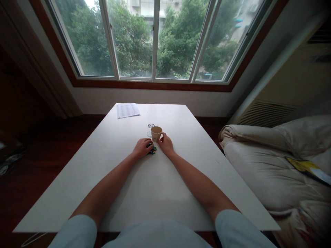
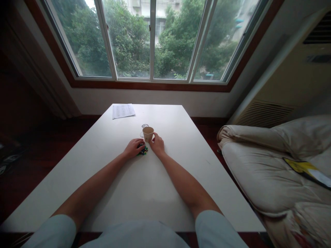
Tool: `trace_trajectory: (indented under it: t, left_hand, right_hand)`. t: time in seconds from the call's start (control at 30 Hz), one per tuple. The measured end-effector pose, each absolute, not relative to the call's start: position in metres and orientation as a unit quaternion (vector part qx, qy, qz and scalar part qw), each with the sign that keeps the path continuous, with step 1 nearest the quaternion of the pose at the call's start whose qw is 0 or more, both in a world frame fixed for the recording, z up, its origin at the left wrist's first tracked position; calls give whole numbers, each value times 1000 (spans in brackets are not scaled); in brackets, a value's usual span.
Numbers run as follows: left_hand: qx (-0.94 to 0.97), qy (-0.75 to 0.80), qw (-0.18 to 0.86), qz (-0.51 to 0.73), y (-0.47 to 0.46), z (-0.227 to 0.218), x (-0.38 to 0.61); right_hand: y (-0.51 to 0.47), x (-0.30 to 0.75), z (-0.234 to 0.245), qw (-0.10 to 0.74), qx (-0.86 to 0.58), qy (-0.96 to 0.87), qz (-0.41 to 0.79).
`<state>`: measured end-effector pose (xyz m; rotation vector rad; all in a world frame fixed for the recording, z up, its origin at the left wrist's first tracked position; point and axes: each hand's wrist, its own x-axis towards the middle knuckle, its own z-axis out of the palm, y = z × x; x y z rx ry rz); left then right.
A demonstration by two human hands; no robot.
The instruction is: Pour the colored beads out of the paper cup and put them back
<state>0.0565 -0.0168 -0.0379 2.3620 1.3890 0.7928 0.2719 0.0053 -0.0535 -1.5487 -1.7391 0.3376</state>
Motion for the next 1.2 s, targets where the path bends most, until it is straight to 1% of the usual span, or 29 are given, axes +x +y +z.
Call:
trace_trajectory:
  t: [0.17,0.3,0.43,0.53,0.73,0.83,1.03,1.2]
  left_hand:
    - [836,461,145,261,-19,-36,53]
    - [846,447,140,254,-23,-36,52]
    - [860,442,113,229,-27,-38,56]
    - [863,447,88,218,-27,-41,60]
    - [862,457,55,213,-22,-43,62]
    - [856,469,52,213,-20,-43,62]
    - [830,491,90,249,-17,-43,60]
    - [774,546,109,301,-11,-44,51]
  right_hand:
    - [1,272,-47,373,-629,-661,165]
    - [-2,273,-42,354,-631,-671,161]
    - [-6,272,-39,381,-582,-700,163]
    - [-11,270,-38,378,-530,-744,152]
    - [-13,269,-41,336,-491,-795,114]
    - [-12,269,-42,293,-492,-813,104]
    - [-15,267,-36,193,-512,-832,89]
    - [-21,267,-27,157,-542,-822,79]
